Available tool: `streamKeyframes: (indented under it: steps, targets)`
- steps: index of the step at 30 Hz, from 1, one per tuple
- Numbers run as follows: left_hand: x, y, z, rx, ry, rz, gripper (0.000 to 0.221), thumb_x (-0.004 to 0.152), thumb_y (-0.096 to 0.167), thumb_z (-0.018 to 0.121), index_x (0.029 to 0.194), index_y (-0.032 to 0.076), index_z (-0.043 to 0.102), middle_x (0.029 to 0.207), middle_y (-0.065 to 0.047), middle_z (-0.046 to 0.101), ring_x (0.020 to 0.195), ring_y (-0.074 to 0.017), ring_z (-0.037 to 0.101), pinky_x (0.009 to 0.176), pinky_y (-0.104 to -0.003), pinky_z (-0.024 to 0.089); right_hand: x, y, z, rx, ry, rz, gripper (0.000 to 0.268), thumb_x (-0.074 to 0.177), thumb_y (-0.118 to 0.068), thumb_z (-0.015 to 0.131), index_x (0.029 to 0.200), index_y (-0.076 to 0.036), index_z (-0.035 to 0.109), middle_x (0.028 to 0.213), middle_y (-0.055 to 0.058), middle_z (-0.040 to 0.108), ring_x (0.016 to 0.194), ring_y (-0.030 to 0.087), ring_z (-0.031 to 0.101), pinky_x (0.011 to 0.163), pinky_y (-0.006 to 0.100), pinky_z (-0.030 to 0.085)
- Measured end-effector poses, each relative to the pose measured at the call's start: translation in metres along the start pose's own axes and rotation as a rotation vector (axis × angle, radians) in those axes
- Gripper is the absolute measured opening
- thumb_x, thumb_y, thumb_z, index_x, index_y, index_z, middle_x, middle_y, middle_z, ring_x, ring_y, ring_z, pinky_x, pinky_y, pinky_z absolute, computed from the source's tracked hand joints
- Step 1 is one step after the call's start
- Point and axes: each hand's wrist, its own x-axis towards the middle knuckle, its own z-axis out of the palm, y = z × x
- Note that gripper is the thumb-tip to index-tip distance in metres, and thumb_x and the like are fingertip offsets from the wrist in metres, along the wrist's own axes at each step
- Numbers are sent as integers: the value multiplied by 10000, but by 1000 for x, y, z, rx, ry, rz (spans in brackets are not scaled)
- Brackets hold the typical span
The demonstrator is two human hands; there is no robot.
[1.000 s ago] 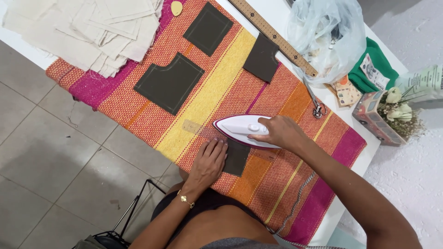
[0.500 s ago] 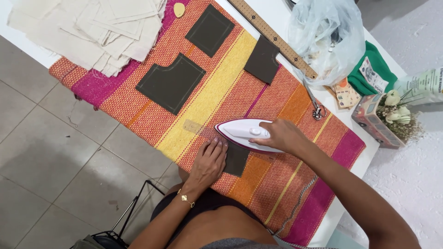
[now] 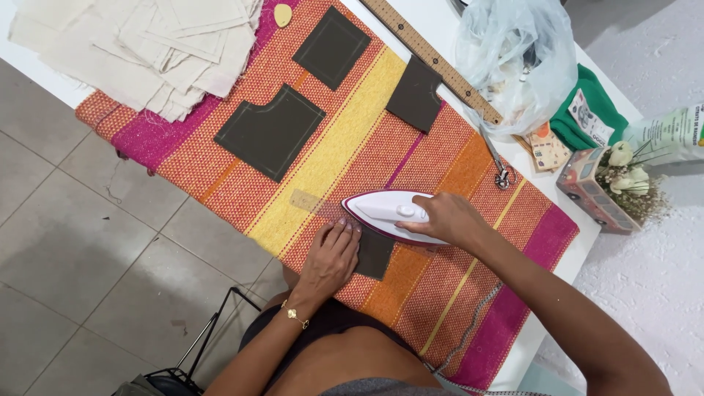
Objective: Ironing small dark fabric pieces on a work table using a steam iron and a ruler for alignment.
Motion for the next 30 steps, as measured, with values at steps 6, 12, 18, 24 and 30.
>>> streamKeyframes:
  steps: [6,12,18,24,30]
  targets:
    - [3,0,-5,12,-6,7,340,1053,178,584,1316,20,730,1167,-156,704,1263,-320,681,1135,-500,516,0,1,1,4,2,12,632,933,-675,729,1162,-88,787,787,253,784,781,430,804,697,488,625]
    - [4,0,-3,29,-1,9,341,1062,182,575,1320,21,730,1182,-159,706,1266,-319,681,1131,-495,519,1,-1,-1,10,-3,13,624,930,-669,732,1154,-88,784,783,260,781,790,442,803,701,501,624]
    - [1,-1,1,18,-13,7,346,1050,180,574,1316,19,726,1191,-156,706,1276,-320,676,1136,-498,514,9,-4,0,10,12,-2,637,932,-682,731,1160,-90,790,778,250,782,777,426,804,691,483,621]
    - [-4,-1,7,24,-10,2,358,1054,191,565,1328,23,724,1205,-151,708,1285,-318,672,1137,-507,511,4,-2,0,15,14,6,628,929,-668,743,1157,-84,793,782,254,783,774,429,803,684,474,622]
    - [-3,-2,6,17,-12,0,360,1046,196,560,1312,23,730,1194,-155,706,1290,-323,666,1129,-504,511,3,0,0,4,1,32,627,932,-665,740,1154,-82,795,776,249,782,766,430,802,684,466,621]
